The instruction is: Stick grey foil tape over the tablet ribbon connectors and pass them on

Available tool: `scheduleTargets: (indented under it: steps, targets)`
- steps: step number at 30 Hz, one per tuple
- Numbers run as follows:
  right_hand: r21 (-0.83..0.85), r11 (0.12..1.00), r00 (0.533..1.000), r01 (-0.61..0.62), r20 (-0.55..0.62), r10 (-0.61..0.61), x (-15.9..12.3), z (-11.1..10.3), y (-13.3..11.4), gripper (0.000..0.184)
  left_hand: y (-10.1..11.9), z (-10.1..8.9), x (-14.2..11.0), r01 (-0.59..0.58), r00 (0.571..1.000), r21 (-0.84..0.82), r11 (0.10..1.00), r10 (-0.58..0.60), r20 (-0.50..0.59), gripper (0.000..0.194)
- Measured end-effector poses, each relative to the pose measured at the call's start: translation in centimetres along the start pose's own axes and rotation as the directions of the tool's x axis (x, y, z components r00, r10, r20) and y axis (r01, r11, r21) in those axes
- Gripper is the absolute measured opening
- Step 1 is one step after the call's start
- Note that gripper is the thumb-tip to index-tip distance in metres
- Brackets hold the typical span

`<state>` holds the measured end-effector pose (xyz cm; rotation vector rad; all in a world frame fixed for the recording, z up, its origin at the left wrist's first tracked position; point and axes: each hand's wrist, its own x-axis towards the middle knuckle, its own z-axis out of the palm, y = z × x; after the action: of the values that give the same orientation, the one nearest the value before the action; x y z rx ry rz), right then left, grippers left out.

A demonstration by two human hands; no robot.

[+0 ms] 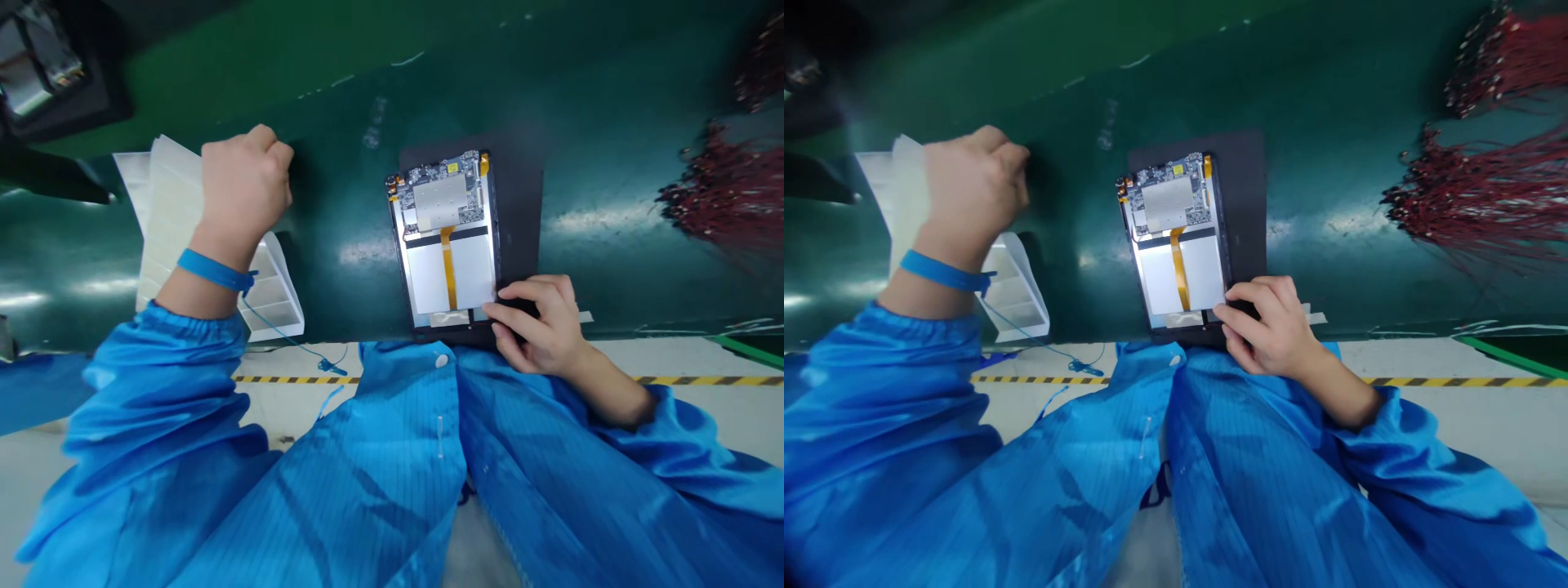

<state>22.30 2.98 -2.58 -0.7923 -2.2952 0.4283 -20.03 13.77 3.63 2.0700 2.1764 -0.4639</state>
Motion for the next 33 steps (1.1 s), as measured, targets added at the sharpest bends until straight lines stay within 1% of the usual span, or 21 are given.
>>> scheduleTargets:
  steps: [2,3,5,7,8,9,10,11,13,14,15,16,18,20,22,24,26,27,30,31,33]
  targets:
    - [0.028,1.0,0.999,-0.01,-0.039,0.011,0.3,-0.4,-0.1,0.033,0.4,-1.3,-0.8,-0.027,0.999,-0.034,0.999,0.028,0.037,0.025]
    - [0.043,0.999,0.997,-0.033,-0.072,0.036,0.4,-0.8,-0.1,0.033,0.6,-1.9,-1.4,-0.033,0.999,-0.059,0.998,0.035,0.036,0.029]
    - [0.054,0.99,0.98,-0.129,-0.144,0.135,0.8,-2.1,0.0,0.029,1.4,-2.6,-3.1,-0.032,0.999,-0.121,0.992,0.031,-0.011,0.044]
    - [0.034,0.962,0.946,-0.27,-0.177,0.272,1.1,-3.4,0.0,0.023,2.9,-2.4,-5.5,-0.054,0.994,-0.235,0.971,0.03,-0.102,0.054]
    - [0.018,0.94,0.926,-0.342,-0.164,0.34,1.3,-4.0,0.1,0.022,3.9,-1.9,-6.8,-0.074,0.991,-0.338,0.938,0.032,-0.129,0.056]
    - [-0.004,0.914,0.906,-0.407,-0.128,0.403,1.4,-4.3,0.1,0.022,5.2,-1.2,-8.3,-0.093,0.991,-0.469,0.878,0.038,-0.127,0.056]
    - [-0.03,0.888,0.887,-0.459,-0.073,0.456,1.5,-4.5,0.1,0.024,6.5,-0.4,-9.7,-0.09,0.995,-0.624,0.777,0.044,-0.089,0.055]
    - [-0.06,0.866,0.867,-0.497,-0.008,0.498,1.6,-4.4,0.0,0.027,8.0,0.5,-11.2,-0.047,0.998,-0.769,0.637,0.066,-0.006,0.061]
    - [-0.12,0.836,0.83,-0.535,0.106,0.547,2.0,-3.9,-0.2,0.038,10.8,1.9,-13.4,0.114,0.978,-0.932,0.344,0.127,0.166,0.079]
    - [-0.14,0.828,0.816,-0.544,0.142,0.56,2.2,-3.5,-0.3,0.044,12.0,2.3,-14.2,0.196,0.958,-0.957,0.213,0.167,0.234,0.083]
    - [-0.147,0.821,0.805,-0.552,0.164,0.571,2.5,-3.2,-0.5,0.049,13.0,2.5,-14.7,0.263,0.94,-0.96,0.099,0.197,0.277,0.082]
    - [-0.137,0.814,0.796,-0.564,0.173,0.581,2.8,-3.0,-0.5,0.052,13.8,2.5,-14.8,0.306,0.931,-0.952,0.003,0.21,0.3,0.077]
    - [-0.062,0.801,0.785,-0.595,0.167,0.596,3.9,-2.7,-0.2,0.055,14.6,1.7,-14.3,0.324,0.939,-0.937,-0.134,0.168,0.3,0.07]
    - [0.059,0.789,0.788,-0.612,0.136,0.601,5.5,-2.8,1.0,0.054,14.7,0.3,-12.7,0.293,0.956,-0.929,-0.225,0.083,0.282,0.069]
    - [0.171,0.783,0.8,-0.598,0.08,0.594,7.6,-3.2,2.8,0.054,14.2,-1.4,-9.9,0.245,0.969,-0.927,-0.283,0.056,0.239,0.069]
    - [0.251,0.794,0.82,-0.555,-0.001,0.573,9.9,-3.8,5.0,0.053,13.8,-3.3,-5.7,0.178,0.984,-0.928,-0.328,0.083,0.159,0.064]
    - [0.293,0.822,0.832,-0.489,-0.125,0.54,11.9,-4.5,7.1,0.052,13.8,-5.2,-0.3,0.106,0.993,-0.926,-0.363,0.084,0.081,0.054]
    - [0.3,0.838,0.829,-0.455,-0.201,0.522,12.7,-4.7,8.0,0.051,14.0,-6.0,2.8,0.083,0.996,-0.923,-0.377,0.068,0.062,0.048]
    - [0.292,0.873,0.784,-0.391,-0.391,0.482,13.9,-4.8,9.9,0.045,15.3,-7.5,11.9,0.047,0.998,-0.929,-0.368,-0.011,0.055,0.039]
    - [0.294,0.878,0.772,-0.379,-0.423,0.474,14.0,-4.6,10.3,0.042,15.8,-7.8,14.5,0.037,0.998,-0.939,-0.343,-0.038,0.053,0.038]
    - [0.299,0.883,0.773,-0.361,-0.434,0.463,13.8,-4.0,10.8,0.038,16.5,-7.9,18.7,0.029,0.995,-0.967,-0.252,-0.082,0.051,0.038]
